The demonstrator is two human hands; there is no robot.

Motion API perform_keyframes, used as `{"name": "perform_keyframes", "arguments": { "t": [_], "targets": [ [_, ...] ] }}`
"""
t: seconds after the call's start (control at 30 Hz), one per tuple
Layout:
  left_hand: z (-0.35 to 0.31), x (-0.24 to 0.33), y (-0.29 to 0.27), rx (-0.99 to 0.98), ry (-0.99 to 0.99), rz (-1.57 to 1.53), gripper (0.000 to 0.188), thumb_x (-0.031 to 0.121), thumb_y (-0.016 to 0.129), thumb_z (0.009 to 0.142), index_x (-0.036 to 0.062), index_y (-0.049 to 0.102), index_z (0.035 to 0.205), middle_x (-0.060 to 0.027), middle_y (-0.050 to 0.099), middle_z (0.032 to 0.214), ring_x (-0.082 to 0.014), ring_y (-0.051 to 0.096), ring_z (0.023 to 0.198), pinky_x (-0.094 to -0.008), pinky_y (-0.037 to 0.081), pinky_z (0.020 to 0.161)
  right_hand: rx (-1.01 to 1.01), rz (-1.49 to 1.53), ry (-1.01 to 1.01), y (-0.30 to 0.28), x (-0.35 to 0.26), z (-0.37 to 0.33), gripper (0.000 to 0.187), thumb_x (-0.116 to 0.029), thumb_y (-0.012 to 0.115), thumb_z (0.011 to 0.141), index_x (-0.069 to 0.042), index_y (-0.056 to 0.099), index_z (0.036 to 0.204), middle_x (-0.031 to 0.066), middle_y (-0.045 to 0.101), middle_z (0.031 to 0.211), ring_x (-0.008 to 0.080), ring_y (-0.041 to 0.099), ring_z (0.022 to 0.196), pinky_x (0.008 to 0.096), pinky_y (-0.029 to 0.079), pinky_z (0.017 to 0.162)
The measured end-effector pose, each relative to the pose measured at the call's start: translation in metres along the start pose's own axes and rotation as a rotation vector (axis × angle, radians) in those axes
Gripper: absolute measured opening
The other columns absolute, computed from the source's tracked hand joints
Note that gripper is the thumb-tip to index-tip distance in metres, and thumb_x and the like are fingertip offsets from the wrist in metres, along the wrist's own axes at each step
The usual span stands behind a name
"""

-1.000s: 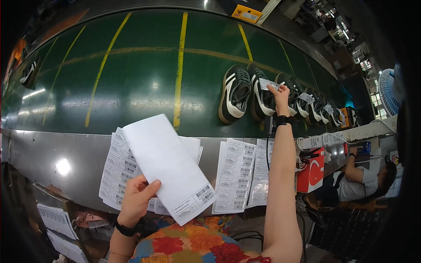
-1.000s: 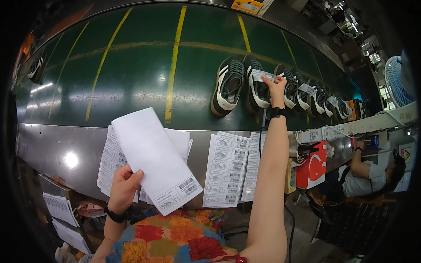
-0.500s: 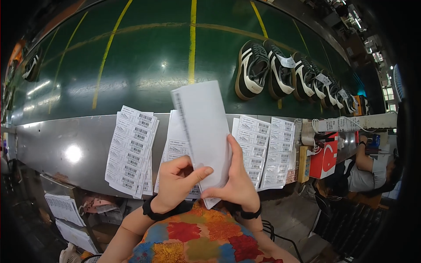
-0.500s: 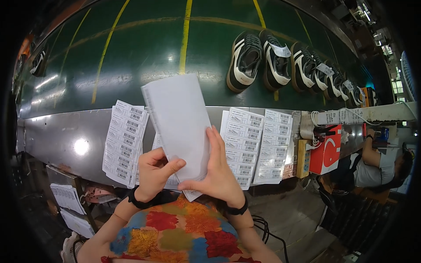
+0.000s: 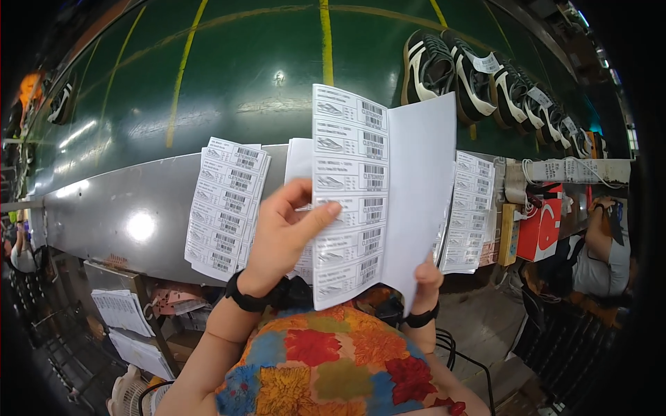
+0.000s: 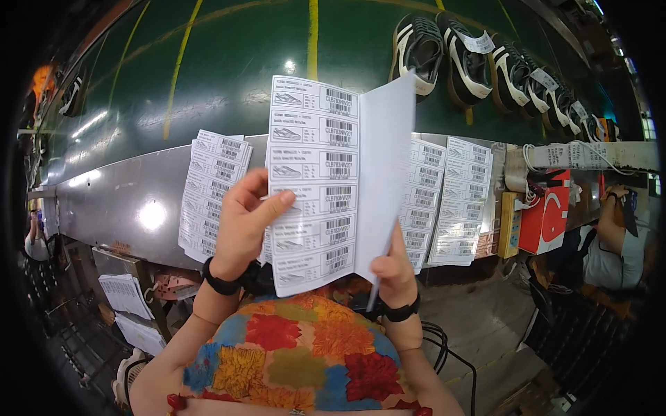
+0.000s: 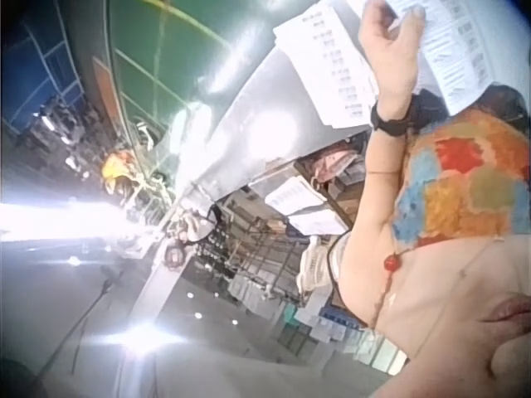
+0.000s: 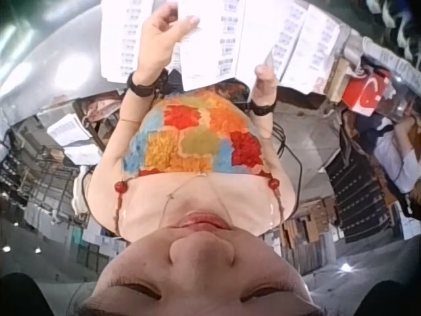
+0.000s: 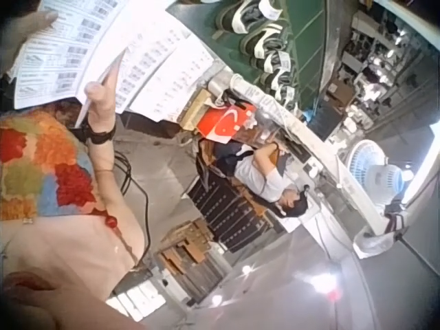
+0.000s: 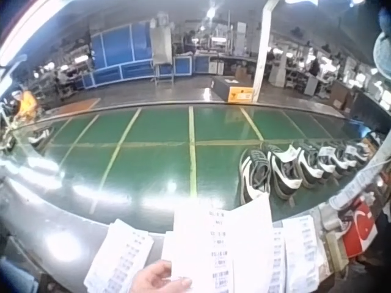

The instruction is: Checking shoe internal labels and sorting them along a conveyor belt.

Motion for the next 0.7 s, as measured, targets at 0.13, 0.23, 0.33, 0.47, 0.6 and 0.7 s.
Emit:
{"name": "perform_keyframes", "arguments": {
  "t": [0.13, 0.23, 0.33, 0.47, 0.6, 0.7],
  "targets": [
    [0.003, -0.003, -0.028, 0.064, 0.103, 0.066, 0.031, 0.003, 0.065, 0.092, -0.0025, 0.047, 0.117, -0.0133, 0.063, 0.108, -0.0148, 0.068, 0.085, -0.0232, 0.054, 0.066, 0.044, 0.093, -0.019, -0.005, 0.0, -0.005, 0.106, -0.036, 0.08, 0.066, 0.001, 0.026, 0.15, 0.0196, 0.046, 0.141, 0.029, 0.051, 0.128, 0.0394, 0.043, 0.106],
    [-0.007, -0.001, -0.027, 0.157, -0.007, 0.538, 0.035, 0.008, 0.07, 0.089, -0.0032, 0.047, 0.113, -0.0199, 0.057, 0.116, -0.0271, 0.067, 0.1, -0.0335, 0.056, 0.071, 0.039, 0.052, -0.009, 0.0, -0.003, -0.004, 0.108, -0.035, 0.081, 0.067, 0.0, 0.022, 0.151, 0.0188, 0.045, 0.141, 0.0287, 0.05, 0.129, 0.0394, 0.042, 0.106],
    [-0.015, 0.01, -0.01, 0.032, 0.325, 1.101, 0.047, 0.014, 0.074, 0.085, -0.0028, 0.047, 0.12, -0.0272, 0.055, 0.124, -0.0379, 0.057, 0.12, -0.0457, 0.05, 0.094, 0.028, 0.0, 0.002, 0.009, -0.008, -0.004, 0.11, -0.034, 0.081, 0.068, 0.0, 0.018, 0.152, 0.0181, 0.043, 0.142, 0.0283, 0.049, 0.129, 0.0393, 0.042, 0.107],
    [-0.03, 0.012, -0.001, 0.1, 0.371, 1.153, 0.055, 0.018, 0.077, 0.081, -0.0003, 0.052, 0.126, -0.0294, 0.049, 0.135, -0.0424, 0.045, 0.132, -0.0461, 0.041, 0.105, 0.001, -0.076, 0.031, 0.021, -0.011, -0.001, 0.113, -0.034, 0.081, 0.068, -0.002, 0.013, 0.153, 0.0171, 0.042, 0.143, 0.0278, 0.048, 0.13, 0.0393, 0.041, 0.107],
    [-0.04, 0.032, 0.001, -0.21, 0.462, 1.298, 0.05, 0.019, 0.077, 0.082, 0.001, 0.059, 0.124, -0.0257, 0.045, 0.143, -0.0407, 0.047, 0.13, -0.0428, 0.042, 0.104, 0.015, -0.2, -0.036, 0.031, -0.012, 0.004, 0.115, -0.031, 0.082, 0.069, -0.002, 0.009, 0.153, 0.0174, 0.04, 0.143, 0.0286, 0.047, 0.131, 0.0404, 0.041, 0.108],
    [-0.054, 0.051, -0.003, -0.469, 0.33, 0.948, 0.048, 0.025, 0.077, 0.082, 0.0002, 0.062, 0.12, -0.0223, 0.058, 0.13, -0.0388, 0.058, 0.117, -0.0418, 0.048, 0.096, -0.023, -0.27, -0.133, 0.037, -0.01, 0.01, 0.116, -0.023, 0.084, 0.07, -0.003, 0.005, 0.153, 0.0196, 0.037, 0.144, 0.0302, 0.044, 0.132, 0.0432, 0.039, 0.109]
  ]
}}
Point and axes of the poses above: each hand's wrist, its own z-axis towards the middle knuckle, its own y-axis out of the palm, x = y × z, the point moved 4 cm from there along z, towards the middle knuckle
